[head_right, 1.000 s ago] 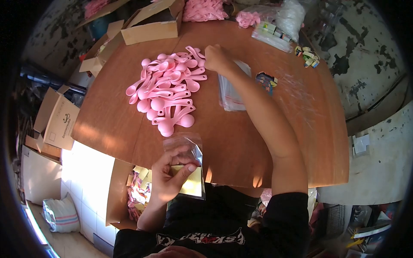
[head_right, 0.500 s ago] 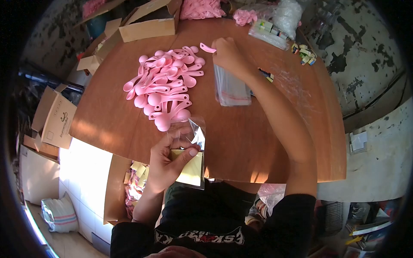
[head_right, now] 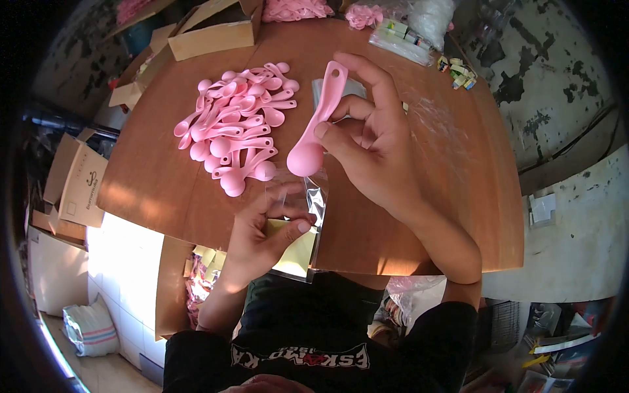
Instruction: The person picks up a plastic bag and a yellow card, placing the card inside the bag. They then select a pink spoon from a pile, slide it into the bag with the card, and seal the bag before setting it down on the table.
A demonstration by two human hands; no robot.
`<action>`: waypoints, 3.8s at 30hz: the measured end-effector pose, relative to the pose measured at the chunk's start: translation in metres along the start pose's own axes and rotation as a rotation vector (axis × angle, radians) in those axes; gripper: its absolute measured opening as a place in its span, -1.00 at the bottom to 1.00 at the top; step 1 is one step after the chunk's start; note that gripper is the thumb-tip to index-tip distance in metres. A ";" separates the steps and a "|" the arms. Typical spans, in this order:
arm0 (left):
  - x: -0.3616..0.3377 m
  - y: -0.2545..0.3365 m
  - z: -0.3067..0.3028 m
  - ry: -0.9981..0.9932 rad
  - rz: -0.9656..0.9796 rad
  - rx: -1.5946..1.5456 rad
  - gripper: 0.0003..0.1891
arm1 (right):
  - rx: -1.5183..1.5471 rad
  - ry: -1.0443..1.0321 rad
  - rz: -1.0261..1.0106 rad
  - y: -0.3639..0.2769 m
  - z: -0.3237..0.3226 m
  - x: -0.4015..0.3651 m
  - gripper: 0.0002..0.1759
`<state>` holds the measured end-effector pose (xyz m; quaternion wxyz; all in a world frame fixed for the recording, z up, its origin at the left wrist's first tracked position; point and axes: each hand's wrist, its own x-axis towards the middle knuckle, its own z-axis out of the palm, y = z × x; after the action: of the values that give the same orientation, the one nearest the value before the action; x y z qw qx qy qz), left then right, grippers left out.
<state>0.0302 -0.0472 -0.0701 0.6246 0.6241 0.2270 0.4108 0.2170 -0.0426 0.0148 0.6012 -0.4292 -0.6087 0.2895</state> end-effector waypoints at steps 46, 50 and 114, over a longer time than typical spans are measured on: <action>-0.008 0.033 -0.008 -0.160 0.180 0.682 -0.78 | -0.917 -0.467 -0.338 -0.030 0.010 -0.038 -0.89; -0.009 0.036 -0.006 -0.218 0.209 0.715 -0.79 | -0.814 -0.531 -0.031 -0.033 0.002 -0.034 -0.88; 0.022 -0.002 0.006 0.074 0.076 -0.031 -0.43 | 0.210 -0.156 0.443 -0.008 -0.012 -0.019 -0.66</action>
<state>0.0483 -0.0330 -0.0663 0.6093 0.6070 0.2196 0.4605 0.2260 -0.0653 0.0137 0.5156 -0.4639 -0.5109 0.5080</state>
